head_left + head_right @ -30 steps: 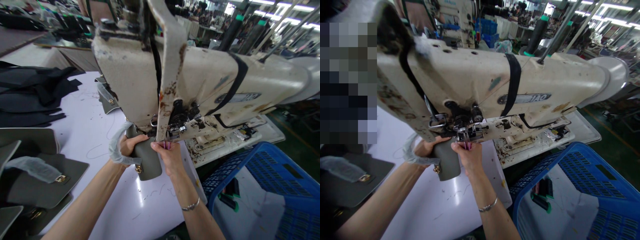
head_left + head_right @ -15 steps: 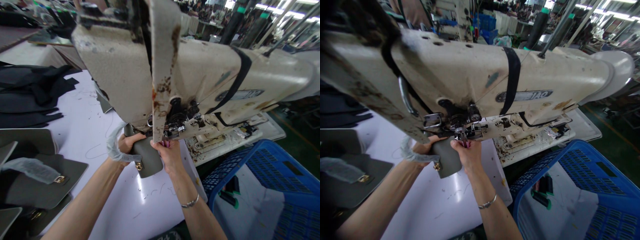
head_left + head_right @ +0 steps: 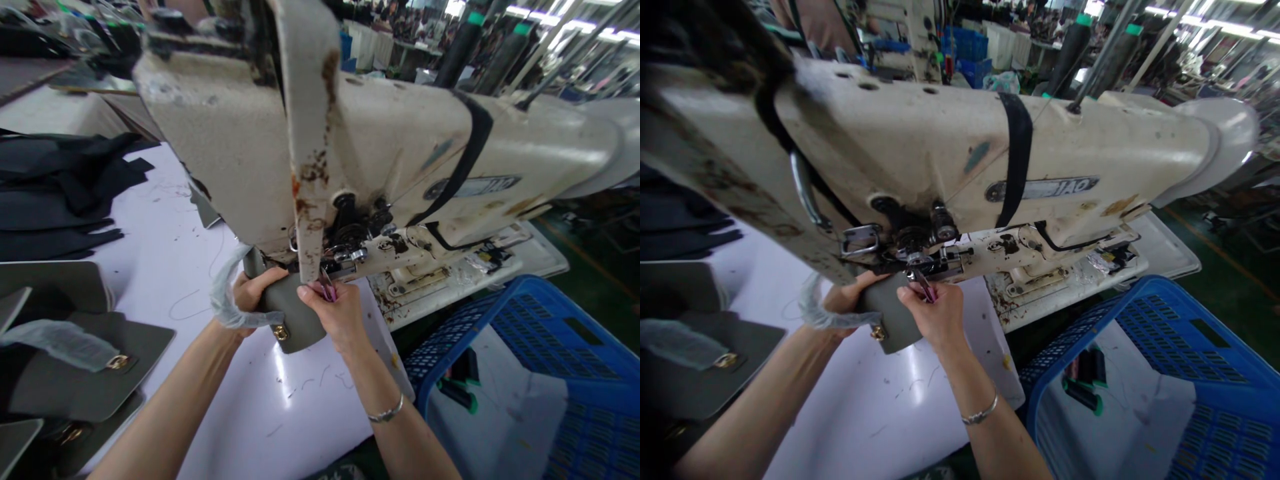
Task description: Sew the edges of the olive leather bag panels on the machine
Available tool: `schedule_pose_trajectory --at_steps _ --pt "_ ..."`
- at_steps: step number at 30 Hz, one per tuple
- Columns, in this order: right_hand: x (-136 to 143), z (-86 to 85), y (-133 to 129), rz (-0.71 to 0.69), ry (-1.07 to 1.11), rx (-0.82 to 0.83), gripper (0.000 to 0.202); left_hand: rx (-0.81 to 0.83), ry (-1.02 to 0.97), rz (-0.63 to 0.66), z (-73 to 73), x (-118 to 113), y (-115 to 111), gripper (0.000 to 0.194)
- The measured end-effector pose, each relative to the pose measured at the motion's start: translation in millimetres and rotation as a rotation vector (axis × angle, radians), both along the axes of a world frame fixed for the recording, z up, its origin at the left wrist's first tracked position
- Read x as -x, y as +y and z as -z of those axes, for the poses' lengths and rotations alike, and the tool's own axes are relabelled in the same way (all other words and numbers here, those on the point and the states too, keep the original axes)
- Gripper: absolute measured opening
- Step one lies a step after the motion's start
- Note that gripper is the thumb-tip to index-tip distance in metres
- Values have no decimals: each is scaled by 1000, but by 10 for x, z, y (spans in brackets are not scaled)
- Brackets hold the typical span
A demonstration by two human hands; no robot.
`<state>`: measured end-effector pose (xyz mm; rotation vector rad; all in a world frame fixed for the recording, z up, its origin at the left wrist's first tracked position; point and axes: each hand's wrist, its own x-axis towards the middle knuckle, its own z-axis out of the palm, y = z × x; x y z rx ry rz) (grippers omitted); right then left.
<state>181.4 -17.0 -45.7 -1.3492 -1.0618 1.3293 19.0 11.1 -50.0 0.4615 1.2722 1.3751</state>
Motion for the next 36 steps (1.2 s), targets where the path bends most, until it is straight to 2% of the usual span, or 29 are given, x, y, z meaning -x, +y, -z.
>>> schedule_pose_trajectory --at_steps 2,4,7,12,14,19,28,32,36 --pt "-54 -36 -28 -28 -57 -21 26 20 -17 75 25 -20 -56 51" --pt "-142 -82 -16 -103 -119 -79 24 18 -56 72 35 -101 -132 55" --pt "-326 -149 81 -252 -168 -164 21 -21 -173 -55 13 -338 -258 54" --pt "-584 -220 307 -411 -215 -210 23 -27 -312 -325 -95 -774 -384 33" --pt "-635 -233 384 -453 -200 -228 25 -36 -325 -396 -136 -873 -392 31" --pt "-720 -232 550 -620 -230 -277 27 -64 -359 -476 -181 -976 -397 34" --pt "-793 -270 637 -672 -298 -273 28 -46 -379 -528 -214 -1036 -410 53" --pt "-773 -327 615 -661 -280 -261 26 -94 -351 -526 -218 -1019 -391 48" --pt "-732 -367 569 -590 -273 -242 22 -110 -334 -491 -210 -978 -365 39"
